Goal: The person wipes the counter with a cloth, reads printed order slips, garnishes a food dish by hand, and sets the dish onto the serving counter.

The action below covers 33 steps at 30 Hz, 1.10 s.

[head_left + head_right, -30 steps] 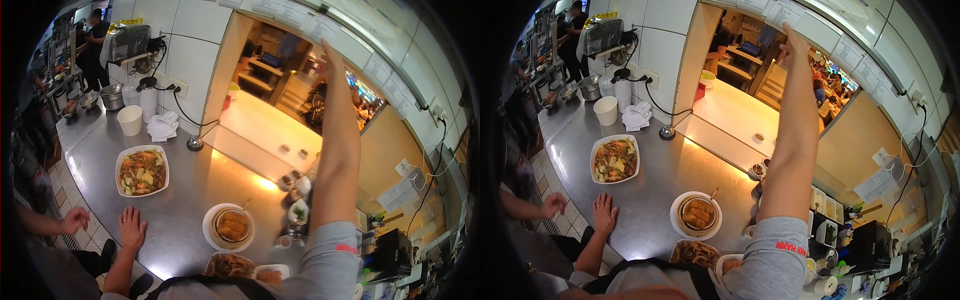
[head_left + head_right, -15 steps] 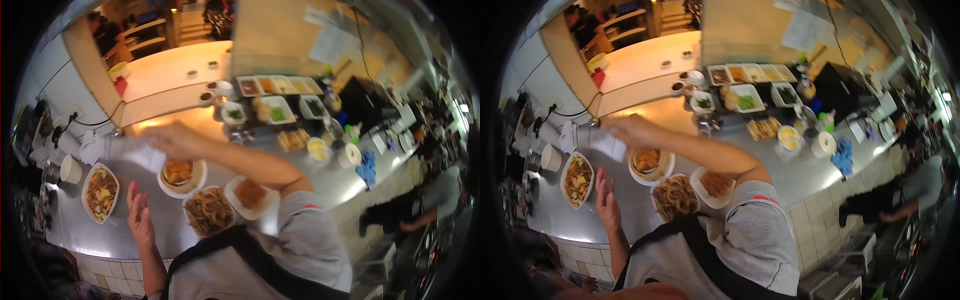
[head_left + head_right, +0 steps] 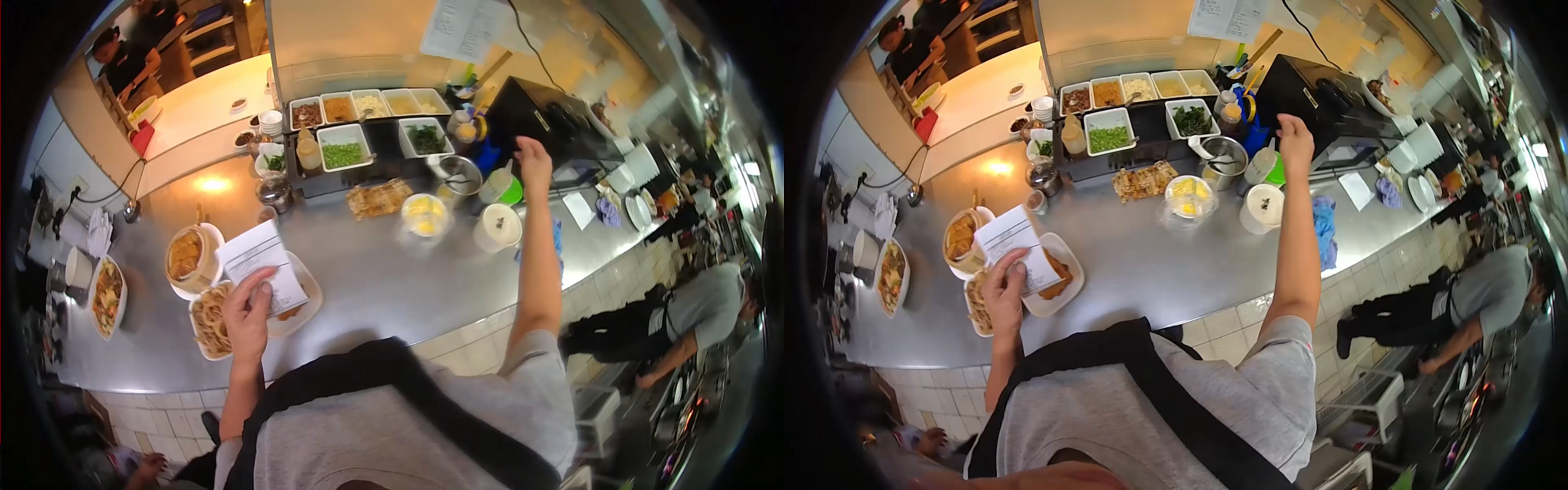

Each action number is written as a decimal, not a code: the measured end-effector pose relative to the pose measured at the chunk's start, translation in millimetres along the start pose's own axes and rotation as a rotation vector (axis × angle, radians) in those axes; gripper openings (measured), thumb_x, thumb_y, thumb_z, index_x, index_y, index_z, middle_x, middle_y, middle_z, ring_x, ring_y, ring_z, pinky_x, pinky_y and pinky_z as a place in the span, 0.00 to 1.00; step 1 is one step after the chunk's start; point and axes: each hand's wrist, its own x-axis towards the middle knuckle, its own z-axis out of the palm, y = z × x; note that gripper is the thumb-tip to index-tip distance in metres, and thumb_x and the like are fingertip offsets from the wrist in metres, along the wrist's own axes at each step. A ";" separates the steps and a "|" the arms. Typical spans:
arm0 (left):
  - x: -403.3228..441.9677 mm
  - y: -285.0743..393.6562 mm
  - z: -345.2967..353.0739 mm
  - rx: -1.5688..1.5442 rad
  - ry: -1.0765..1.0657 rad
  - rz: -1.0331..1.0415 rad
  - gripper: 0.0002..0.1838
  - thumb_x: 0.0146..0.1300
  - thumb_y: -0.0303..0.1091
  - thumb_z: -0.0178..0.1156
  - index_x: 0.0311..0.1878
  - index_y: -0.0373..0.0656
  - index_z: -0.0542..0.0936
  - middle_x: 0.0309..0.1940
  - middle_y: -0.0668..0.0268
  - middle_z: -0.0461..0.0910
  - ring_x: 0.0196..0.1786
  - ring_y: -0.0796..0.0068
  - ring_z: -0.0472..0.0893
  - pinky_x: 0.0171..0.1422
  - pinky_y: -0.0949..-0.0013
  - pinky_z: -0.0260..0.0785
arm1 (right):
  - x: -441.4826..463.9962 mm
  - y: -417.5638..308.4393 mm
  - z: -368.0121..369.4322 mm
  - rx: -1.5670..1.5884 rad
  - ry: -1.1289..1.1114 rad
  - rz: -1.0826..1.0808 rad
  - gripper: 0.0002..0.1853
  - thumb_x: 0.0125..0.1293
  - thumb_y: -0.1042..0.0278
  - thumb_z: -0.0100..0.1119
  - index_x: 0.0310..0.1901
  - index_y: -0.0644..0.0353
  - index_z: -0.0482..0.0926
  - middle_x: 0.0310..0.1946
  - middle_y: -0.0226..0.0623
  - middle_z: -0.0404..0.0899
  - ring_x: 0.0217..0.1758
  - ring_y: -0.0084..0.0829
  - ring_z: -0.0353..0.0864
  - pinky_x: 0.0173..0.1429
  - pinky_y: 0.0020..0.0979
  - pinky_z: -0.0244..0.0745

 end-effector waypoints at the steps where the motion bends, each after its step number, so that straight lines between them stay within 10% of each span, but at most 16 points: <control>1: 0.9 7.1 20.8 0.080 -0.029 0.018 0.12 0.61 0.22 0.57 0.47 0.38 0.81 0.45 0.62 0.78 0.51 0.73 0.75 0.57 0.72 0.65 | 24.6 40.9 -11.2 -0.085 -0.021 0.035 0.12 0.65 0.65 0.55 0.45 0.60 0.82 0.39 0.34 0.82 0.33 0.23 0.79 0.35 0.23 0.71; 4: 6.5 21.3 78.5 0.119 -0.068 0.060 0.14 0.58 0.20 0.56 0.47 0.39 0.81 0.46 0.60 0.76 0.52 0.69 0.75 0.58 0.71 0.64 | 65.7 117.4 -11.3 0.043 -0.261 0.380 0.16 0.64 0.61 0.54 0.52 0.54 0.78 0.44 0.30 0.80 0.32 0.25 0.76 0.28 0.20 0.62; 11: 29.0 35.8 163.9 0.163 -0.152 0.037 0.16 0.57 0.18 0.54 0.48 0.41 0.81 0.48 0.59 0.75 0.54 0.66 0.75 0.58 0.70 0.64 | 114.1 191.3 45.7 -0.018 -0.545 0.546 0.27 0.65 0.45 0.53 0.55 0.58 0.76 0.50 0.37 0.76 0.56 0.33 0.68 0.59 0.37 0.61; 17: 65.3 21.9 212.4 0.169 -0.226 0.109 0.17 0.55 0.18 0.54 0.48 0.42 0.80 0.51 0.58 0.75 0.55 0.62 0.74 0.60 0.69 0.64 | 117.0 184.2 61.0 0.223 -0.340 0.564 0.08 0.51 0.72 0.66 0.34 0.64 0.83 0.28 0.34 0.81 0.28 0.31 0.77 0.38 0.36 0.71; 25: 110.1 6.0 238.3 -0.054 -0.203 0.186 0.29 0.56 0.17 0.54 0.64 0.44 0.69 0.56 0.63 0.70 0.58 0.73 0.70 0.63 0.73 0.61 | 108.3 171.8 28.1 0.252 -0.381 0.716 0.13 0.53 0.62 0.65 0.40 0.56 0.83 0.41 0.28 0.81 0.53 0.34 0.73 0.57 0.43 0.59; 33: 134.3 7.6 230.8 -0.154 -0.246 0.226 0.30 0.58 0.18 0.53 0.66 0.45 0.69 0.57 0.63 0.69 0.59 0.76 0.68 0.63 0.75 0.60 | 102.0 200.7 32.6 -0.573 -0.450 0.073 0.07 0.51 0.70 0.60 0.29 0.62 0.84 0.28 0.47 0.83 0.36 0.43 0.83 0.43 0.37 0.74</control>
